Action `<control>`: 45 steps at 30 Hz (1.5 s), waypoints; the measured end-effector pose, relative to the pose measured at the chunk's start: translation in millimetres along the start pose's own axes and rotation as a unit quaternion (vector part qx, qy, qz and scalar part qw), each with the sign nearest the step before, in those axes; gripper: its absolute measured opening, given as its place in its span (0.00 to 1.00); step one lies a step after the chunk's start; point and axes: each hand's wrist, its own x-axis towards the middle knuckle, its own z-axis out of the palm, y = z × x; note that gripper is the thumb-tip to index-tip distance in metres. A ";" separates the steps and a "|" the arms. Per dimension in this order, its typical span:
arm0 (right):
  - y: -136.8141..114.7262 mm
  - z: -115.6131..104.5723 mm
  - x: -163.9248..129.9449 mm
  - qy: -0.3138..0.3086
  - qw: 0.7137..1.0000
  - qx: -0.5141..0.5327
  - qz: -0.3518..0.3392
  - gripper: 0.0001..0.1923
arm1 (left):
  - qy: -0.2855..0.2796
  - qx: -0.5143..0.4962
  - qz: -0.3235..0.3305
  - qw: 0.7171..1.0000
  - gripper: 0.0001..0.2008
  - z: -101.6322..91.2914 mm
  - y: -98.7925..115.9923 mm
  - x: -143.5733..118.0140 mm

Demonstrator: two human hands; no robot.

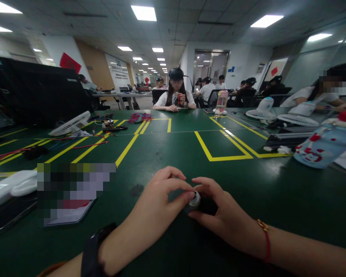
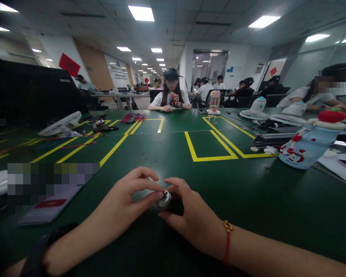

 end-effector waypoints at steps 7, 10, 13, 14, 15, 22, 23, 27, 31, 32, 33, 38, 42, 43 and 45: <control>1.9 -13.9 -7.0 0.007 0.997 -0.075 -0.001 0.20 | -0.005 0.023 -0.056 0.998 0.05 3.4 -15.8 -7.7; 2.3 -12.7 -8.6 0.013 0.997 -0.080 -0.003 0.20 | -0.049 0.060 -0.047 0.996 0.05 18.8 -26.1 -10.8; 1.1 -12.9 -7.6 0.027 0.997 -0.068 -0.003 0.20 | -0.065 0.069 -0.044 0.995 0.05 26.8 -29.9 -10.4; 1.3 -15.2 -7.1 0.037 0.998 -0.057 -0.001 0.21 | -0.064 0.063 -0.045 0.995 0.06 25.7 -30.0 -10.5; 2.4 -19.3 -6.9 0.052 0.998 -0.045 0.003 0.23 | -0.061 0.054 -0.048 0.996 0.07 22.5 -30.1 -11.1; 53.3 -101.7 -41.5 0.227 0.943 -0.223 0.098 0.27 | -0.019 0.005 -0.152 0.988 0.12 -27.4 -48.3 -40.9; 64.0 -117.1 -51.9 0.246 0.924 -0.263 0.130 0.28 | -0.016 0.003 -0.166 0.986 0.12 -31.9 -53.0 -45.9; 97.3 -165.7 -88.2 0.251 0.865 -0.341 0.268 0.28 | 0.006 -0.008 -0.190 0.982 0.12 -35.3 -65.4 -54.5; 105.7 -174.2 -93.1 0.263 0.839 -0.415 0.233 0.31 | 0.025 0.002 -0.191 0.981 0.12 -29.4 -65.0 -52.2; 102.1 -167.9 -88.5 0.290 0.823 -0.453 0.183 0.33 | 0.029 0.002 -0.192 0.981 0.12 -28.6 -64.2 -51.8; 95.9 -158.1 -82.1 0.309 0.809 -0.485 0.124 0.35 | 0.032 0.000 -0.193 0.981 0.12 -28.3 -63.4 -51.6; 36.8 -71.0 -35.5 0.110 0.893 -0.434 -0.054 0.23 | 0.036 0.008 -0.197 0.980 0.12 -30.2 -62.6 -51.9; 1.1 -16.1 -1.8 -0.043 0.946 -0.321 -0.032 0.12 | 0.034 0.014 -0.193 0.980 0.12 -32.0 -66.1 -53.2; -1.7 -13.2 2.9 -0.057 0.951 -0.303 -0.024 0.10 | 0.036 0.013 -0.193 0.981 0.12 -32.1 -67.0 -53.6; -0.4 -23.3 5.9 -0.040 0.956 -0.290 -0.010 0.10 | 0.038 0.010 -0.192 0.981 0.12 -31.8 -68.1 -54.1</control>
